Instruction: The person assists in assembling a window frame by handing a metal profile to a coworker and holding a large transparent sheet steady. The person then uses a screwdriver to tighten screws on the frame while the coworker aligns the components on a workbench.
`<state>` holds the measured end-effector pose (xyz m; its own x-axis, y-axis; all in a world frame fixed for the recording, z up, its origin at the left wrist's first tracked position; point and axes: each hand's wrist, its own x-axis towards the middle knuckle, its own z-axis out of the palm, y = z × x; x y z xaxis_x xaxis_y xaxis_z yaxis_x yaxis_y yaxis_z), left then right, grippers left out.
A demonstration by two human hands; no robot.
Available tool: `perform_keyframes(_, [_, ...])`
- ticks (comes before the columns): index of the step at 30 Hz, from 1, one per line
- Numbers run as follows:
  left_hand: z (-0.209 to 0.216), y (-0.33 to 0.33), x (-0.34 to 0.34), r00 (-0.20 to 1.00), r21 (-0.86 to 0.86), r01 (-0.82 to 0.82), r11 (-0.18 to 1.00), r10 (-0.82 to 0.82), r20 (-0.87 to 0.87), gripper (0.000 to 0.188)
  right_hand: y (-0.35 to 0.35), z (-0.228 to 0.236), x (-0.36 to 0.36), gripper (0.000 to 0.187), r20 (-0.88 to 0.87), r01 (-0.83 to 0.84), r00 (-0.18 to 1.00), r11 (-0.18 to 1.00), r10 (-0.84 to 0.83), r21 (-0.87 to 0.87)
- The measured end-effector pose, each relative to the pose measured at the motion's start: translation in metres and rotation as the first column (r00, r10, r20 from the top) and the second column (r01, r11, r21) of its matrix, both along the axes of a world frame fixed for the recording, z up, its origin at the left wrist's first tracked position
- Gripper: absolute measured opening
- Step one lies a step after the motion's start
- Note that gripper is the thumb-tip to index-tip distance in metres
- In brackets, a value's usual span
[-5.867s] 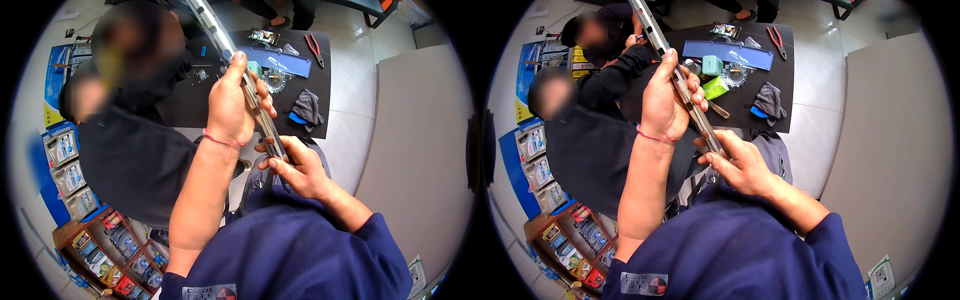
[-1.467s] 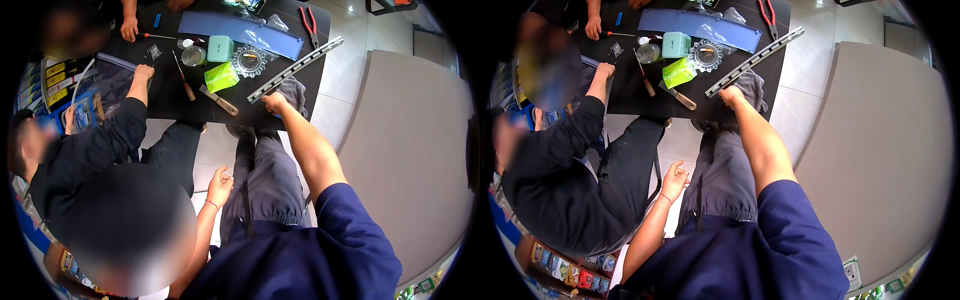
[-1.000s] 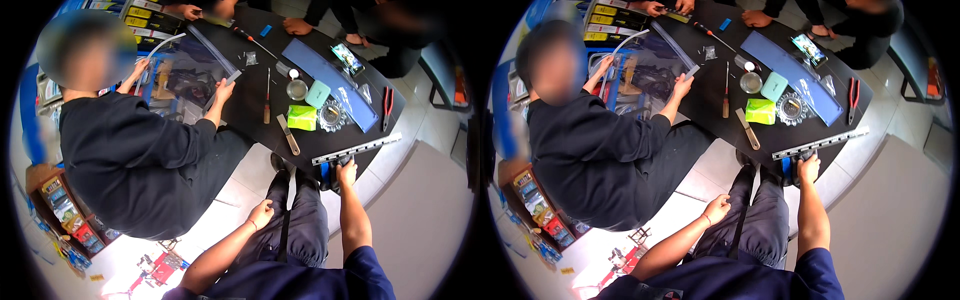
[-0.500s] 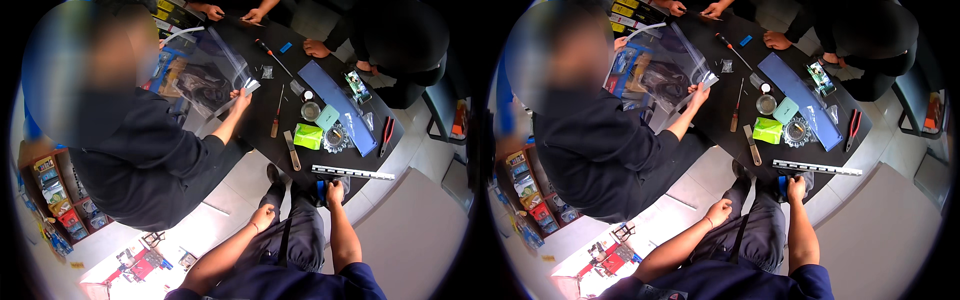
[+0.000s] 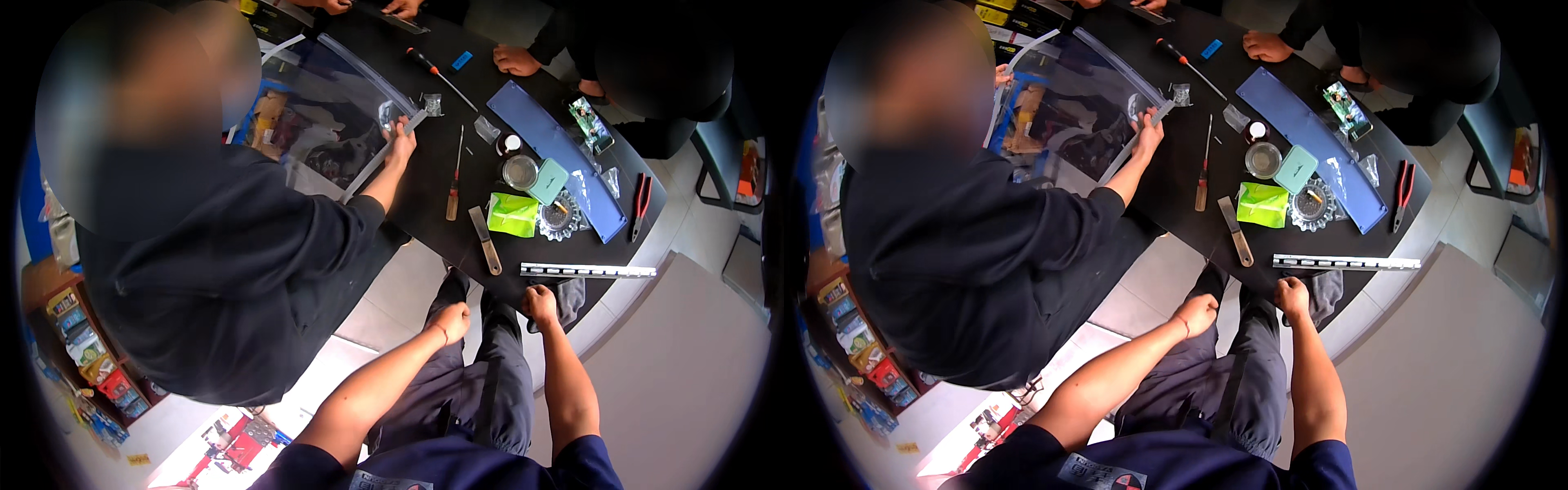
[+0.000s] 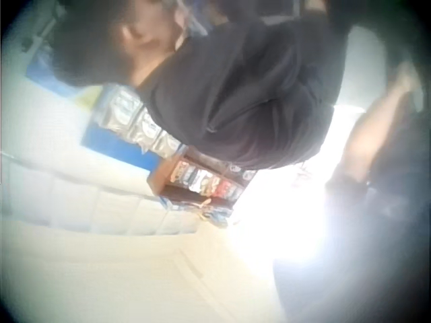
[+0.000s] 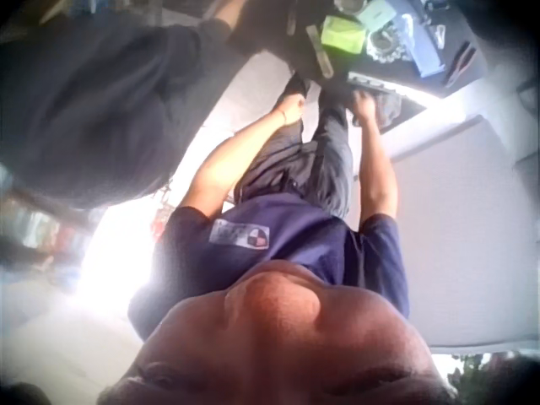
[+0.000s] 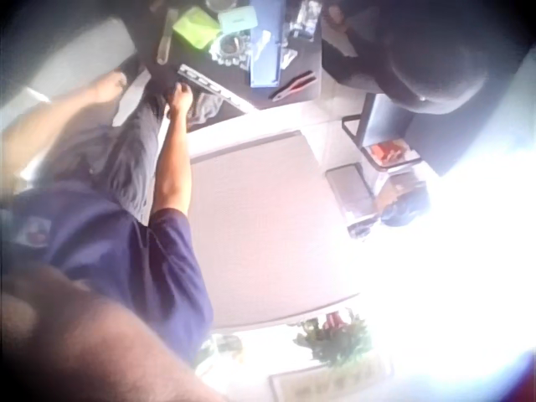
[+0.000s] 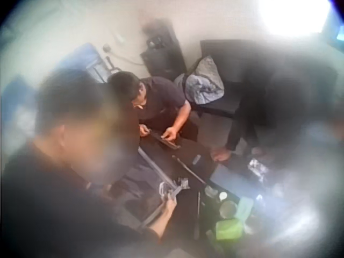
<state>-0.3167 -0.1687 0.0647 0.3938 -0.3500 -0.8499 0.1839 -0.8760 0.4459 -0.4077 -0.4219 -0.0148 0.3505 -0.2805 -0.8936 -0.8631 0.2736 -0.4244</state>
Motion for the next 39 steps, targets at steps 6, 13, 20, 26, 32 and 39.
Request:
perform_keyframes(6, [-0.057, -0.015, 0.103, 0.856, 0.346, 0.496, 0.796, -0.515, -0.041, 0.025, -0.001, -0.028, 0.005, 0.034, -0.115, 0.241, 0.967, 0.961, -0.226, 0.136])
perform_keyframes(13, [-0.106, -0.021, 0.171, 0.446, 0.268, 0.888, 0.375, -0.842, -0.303, 0.027, -0.021, -0.029, 0.009, 0.050, -0.193, 0.227, 0.963, 0.952, -0.188, 0.206])
perform_keyframes(20, [-0.094, -0.025, 0.189, 0.426, 0.155, 0.905, 0.397, -0.828, -0.365, 0.016, -0.013, -0.036, 0.003, 0.036, -0.094, 0.231, 0.972, 0.952, -0.216, 0.202])
perform_keyframes(26, [-0.095, -0.026, 0.189, 0.369, 0.125, 0.929, 0.347, -0.878, -0.305, 0.020, -0.012, -0.036, 0.004, 0.034, -0.081, 0.231, 0.972, 0.958, -0.220, 0.172])
perform_keyframes(32, [-0.096, -0.024, 0.189, 0.384, 0.136, 0.923, 0.360, -0.876, -0.292, 0.026, -0.011, -0.033, 0.006, 0.034, -0.089, 0.247, 0.968, 0.952, -0.234, 0.181])
perform_keyframes(39, [-0.123, -0.008, 0.180, 0.362, 0.123, 0.932, 0.341, -0.888, -0.282, 0.032, -0.011, -0.038, 0.004, 0.037, -0.093, 0.214, 0.975, 0.962, -0.201, 0.168])
